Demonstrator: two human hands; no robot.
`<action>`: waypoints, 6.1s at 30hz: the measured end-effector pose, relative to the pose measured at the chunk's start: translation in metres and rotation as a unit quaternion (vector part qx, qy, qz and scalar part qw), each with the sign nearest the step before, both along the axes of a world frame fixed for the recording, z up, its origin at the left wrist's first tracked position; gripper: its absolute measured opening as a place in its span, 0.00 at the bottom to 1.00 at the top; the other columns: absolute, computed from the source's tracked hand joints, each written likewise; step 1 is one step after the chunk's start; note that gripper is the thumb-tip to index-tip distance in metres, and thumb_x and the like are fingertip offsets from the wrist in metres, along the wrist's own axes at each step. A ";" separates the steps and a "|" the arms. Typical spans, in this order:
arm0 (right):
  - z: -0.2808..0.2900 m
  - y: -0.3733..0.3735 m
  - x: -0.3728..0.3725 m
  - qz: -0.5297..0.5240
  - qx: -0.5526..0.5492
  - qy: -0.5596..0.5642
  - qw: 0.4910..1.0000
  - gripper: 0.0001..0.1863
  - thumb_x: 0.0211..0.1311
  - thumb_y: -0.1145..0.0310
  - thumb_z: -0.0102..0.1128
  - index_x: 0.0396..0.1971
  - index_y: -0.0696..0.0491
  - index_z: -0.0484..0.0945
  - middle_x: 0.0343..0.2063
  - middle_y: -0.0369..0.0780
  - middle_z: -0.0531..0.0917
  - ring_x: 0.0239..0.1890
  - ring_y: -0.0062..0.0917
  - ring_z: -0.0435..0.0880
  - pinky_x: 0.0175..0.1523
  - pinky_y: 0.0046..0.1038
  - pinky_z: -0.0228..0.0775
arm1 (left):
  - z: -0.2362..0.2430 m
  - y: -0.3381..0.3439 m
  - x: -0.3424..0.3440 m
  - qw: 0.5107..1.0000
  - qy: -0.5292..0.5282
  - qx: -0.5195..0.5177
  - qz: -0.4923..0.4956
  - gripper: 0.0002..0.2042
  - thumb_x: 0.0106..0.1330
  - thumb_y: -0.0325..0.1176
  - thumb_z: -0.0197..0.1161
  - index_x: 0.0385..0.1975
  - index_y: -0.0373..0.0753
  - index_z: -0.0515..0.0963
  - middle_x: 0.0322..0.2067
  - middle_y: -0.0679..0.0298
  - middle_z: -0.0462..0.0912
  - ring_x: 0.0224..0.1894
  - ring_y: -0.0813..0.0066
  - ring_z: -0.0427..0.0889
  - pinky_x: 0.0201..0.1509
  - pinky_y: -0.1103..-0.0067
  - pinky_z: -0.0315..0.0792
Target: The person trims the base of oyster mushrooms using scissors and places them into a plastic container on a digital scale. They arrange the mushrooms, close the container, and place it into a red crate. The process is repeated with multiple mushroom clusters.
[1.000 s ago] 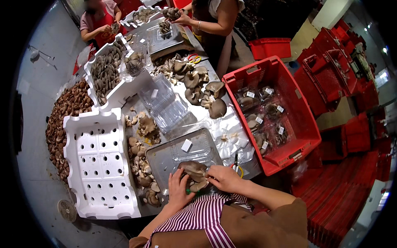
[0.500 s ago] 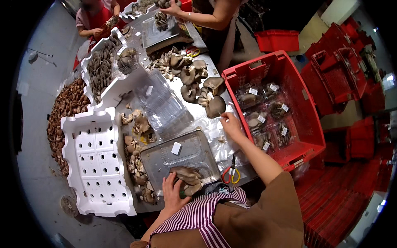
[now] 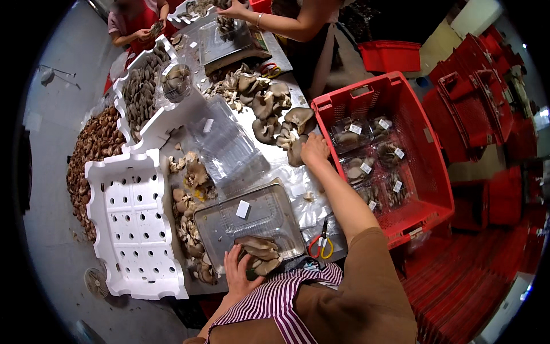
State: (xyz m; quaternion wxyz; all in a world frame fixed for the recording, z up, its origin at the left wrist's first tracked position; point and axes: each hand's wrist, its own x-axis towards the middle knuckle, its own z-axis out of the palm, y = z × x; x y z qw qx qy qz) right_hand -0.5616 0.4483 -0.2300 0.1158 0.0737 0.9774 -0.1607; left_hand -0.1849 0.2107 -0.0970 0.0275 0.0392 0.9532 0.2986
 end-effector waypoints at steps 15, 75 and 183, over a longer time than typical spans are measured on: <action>0.014 -0.005 0.001 0.001 -0.019 0.031 0.999 0.23 0.62 0.59 0.60 0.55 0.55 0.75 0.55 0.50 0.76 0.60 0.46 0.73 0.60 0.44 0.68 | -0.005 -0.002 -0.001 0.999 0.006 0.028 0.014 0.38 0.40 0.37 0.77 0.57 0.41 0.70 0.68 0.50 0.60 0.72 0.45 0.57 0.73 0.45 0.49; 0.151 -0.019 0.087 0.162 -0.483 0.388 0.768 0.17 0.52 0.89 0.60 0.40 0.56 0.72 0.44 0.45 0.82 0.45 0.33 0.82 0.51 0.29 0.75 | -0.004 -0.008 -0.002 0.999 -0.005 0.034 0.012 0.37 0.41 0.37 0.78 0.57 0.41 0.71 0.67 0.49 0.62 0.71 0.45 0.58 0.73 0.46 0.49; 0.037 -0.620 -0.311 0.164 0.135 0.078 0.974 0.24 0.61 0.63 0.51 0.56 0.58 0.74 0.57 0.50 0.79 0.62 0.48 0.74 0.64 0.45 0.65 | -0.080 -0.311 0.008 0.783 -0.079 0.471 0.399 0.15 0.54 0.15 0.67 0.42 0.34 0.78 0.36 0.62 0.80 0.33 0.76 0.78 0.42 0.80 0.74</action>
